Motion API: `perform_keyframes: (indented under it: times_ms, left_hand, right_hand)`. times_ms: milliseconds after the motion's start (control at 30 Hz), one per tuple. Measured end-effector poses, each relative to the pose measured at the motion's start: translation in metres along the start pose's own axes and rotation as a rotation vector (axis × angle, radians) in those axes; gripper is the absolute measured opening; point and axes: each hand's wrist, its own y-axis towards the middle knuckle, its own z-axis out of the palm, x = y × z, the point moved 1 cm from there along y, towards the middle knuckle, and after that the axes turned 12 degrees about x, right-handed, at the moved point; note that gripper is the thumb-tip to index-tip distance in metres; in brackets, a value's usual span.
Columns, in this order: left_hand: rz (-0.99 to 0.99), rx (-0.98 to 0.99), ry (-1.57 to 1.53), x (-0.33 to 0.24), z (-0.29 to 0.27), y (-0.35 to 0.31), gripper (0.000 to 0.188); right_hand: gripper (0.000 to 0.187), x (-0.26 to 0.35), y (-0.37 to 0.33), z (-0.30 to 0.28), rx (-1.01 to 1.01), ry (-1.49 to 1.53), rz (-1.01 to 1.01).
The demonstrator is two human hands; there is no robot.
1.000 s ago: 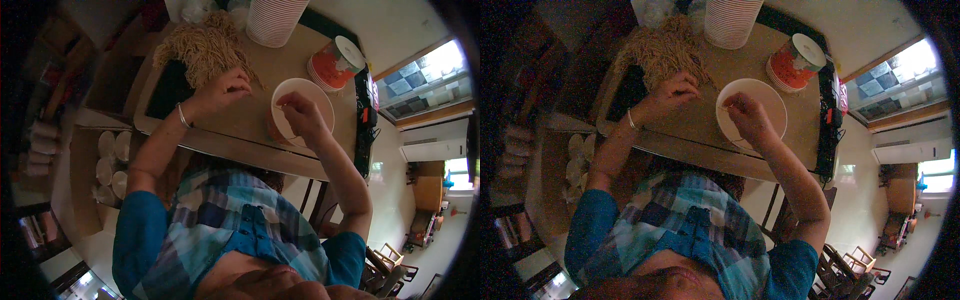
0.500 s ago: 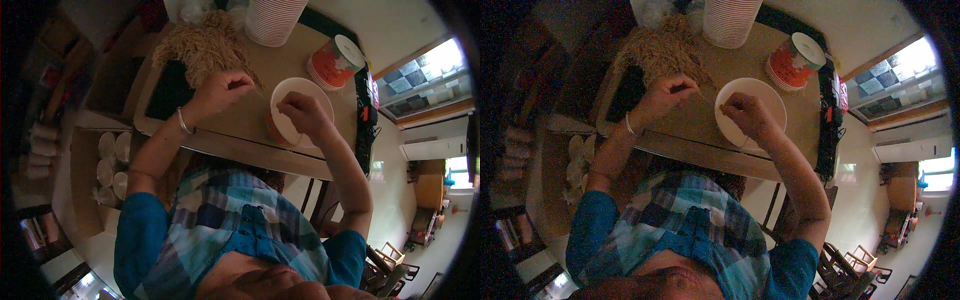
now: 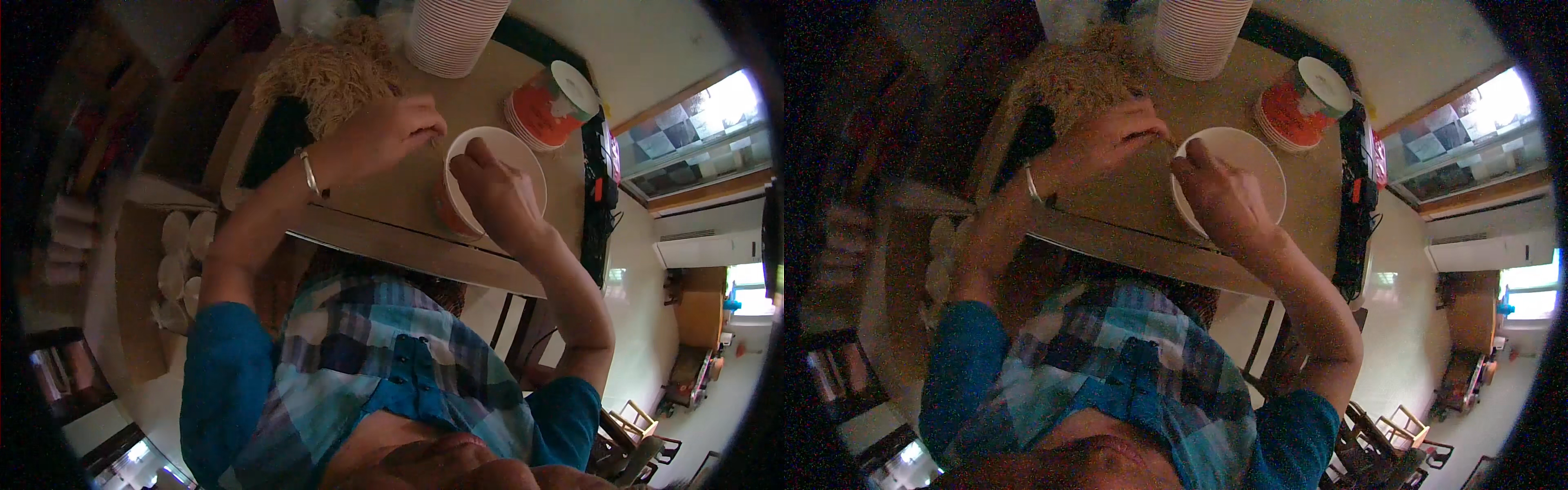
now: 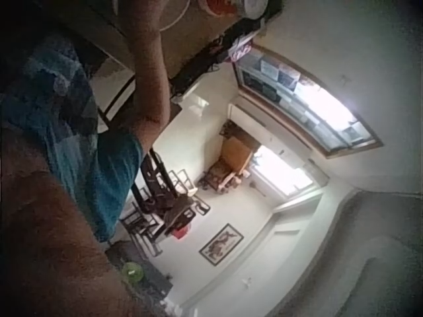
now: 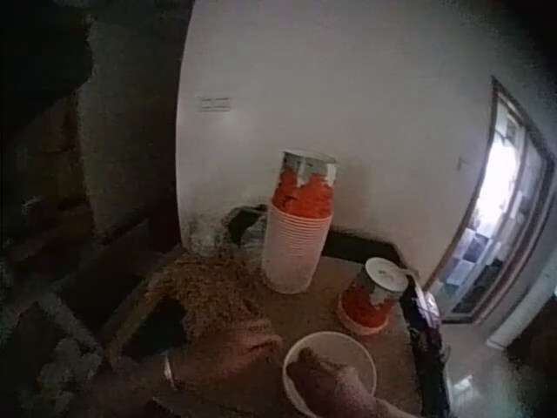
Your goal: Picking out small items from a large bundle of fiber and placing them into a paper bowl.
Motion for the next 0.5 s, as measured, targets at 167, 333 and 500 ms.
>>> perform_keyframes:
  times_ms: [167, 333, 500]
  left_hand:
    - [0.156, 0.027, 0.091, 0.003, -0.005, 0.019, 0.012]
    - [0.144, 0.17, 0.191, -0.009, -0.018, 0.027, 0.013]
    - [0.2, 0.163, 0.268, -0.004, -0.02, 0.036, 0.01]
  right_hand:
    - [0.031, 0.013, 0.003, -0.01, 0.023, -0.386, -0.189]
    - [0.038, 0.007, 0.012, -0.008, 0.04, -0.598, -0.188]
    - [0.039, 0.01, 0.017, -0.012, 0.031, -0.639, -0.134]
